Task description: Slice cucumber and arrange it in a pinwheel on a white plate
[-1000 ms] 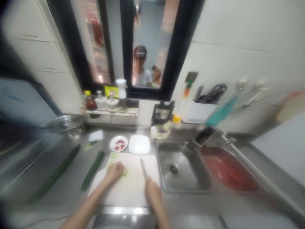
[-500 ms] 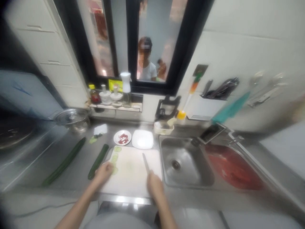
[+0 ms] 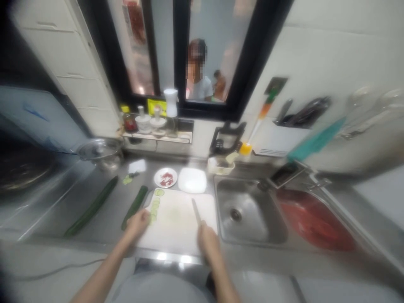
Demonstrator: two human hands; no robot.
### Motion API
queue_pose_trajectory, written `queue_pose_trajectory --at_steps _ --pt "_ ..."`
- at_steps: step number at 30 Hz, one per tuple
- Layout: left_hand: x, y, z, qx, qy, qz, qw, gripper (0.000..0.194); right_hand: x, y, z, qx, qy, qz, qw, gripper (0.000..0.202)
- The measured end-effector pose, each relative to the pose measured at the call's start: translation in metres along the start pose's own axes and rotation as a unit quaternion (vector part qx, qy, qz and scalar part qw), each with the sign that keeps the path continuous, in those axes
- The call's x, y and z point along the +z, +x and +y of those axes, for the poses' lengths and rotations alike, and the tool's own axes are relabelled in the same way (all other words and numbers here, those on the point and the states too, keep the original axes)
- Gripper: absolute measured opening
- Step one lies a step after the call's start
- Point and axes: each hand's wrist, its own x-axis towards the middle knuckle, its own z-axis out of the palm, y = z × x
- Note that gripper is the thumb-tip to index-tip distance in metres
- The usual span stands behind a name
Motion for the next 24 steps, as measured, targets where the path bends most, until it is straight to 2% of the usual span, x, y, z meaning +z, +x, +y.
queue_pose_trajectory --at_steps 12,17,24 --pt "0.0034 0.0008 -0.0052 0.026 0.054 -0.038 0.998 0.01 0.0024 0.002 0.0028 0.001 -0.002 0.011 1.0 0.031" --pt "0.0082 0.0021 -0.0075 0.056 0.048 -0.026 0.997 0.011 0.0015 0.002 0.0025 0.007 -0.004 0.006 1.0 0.029" --pt "-0.0016 -0.0054 0.0023 0.039 0.062 -0.033 0.997 0.012 0.0014 0.003 0.0024 0.007 0.004 -0.001 1.0 0.032"
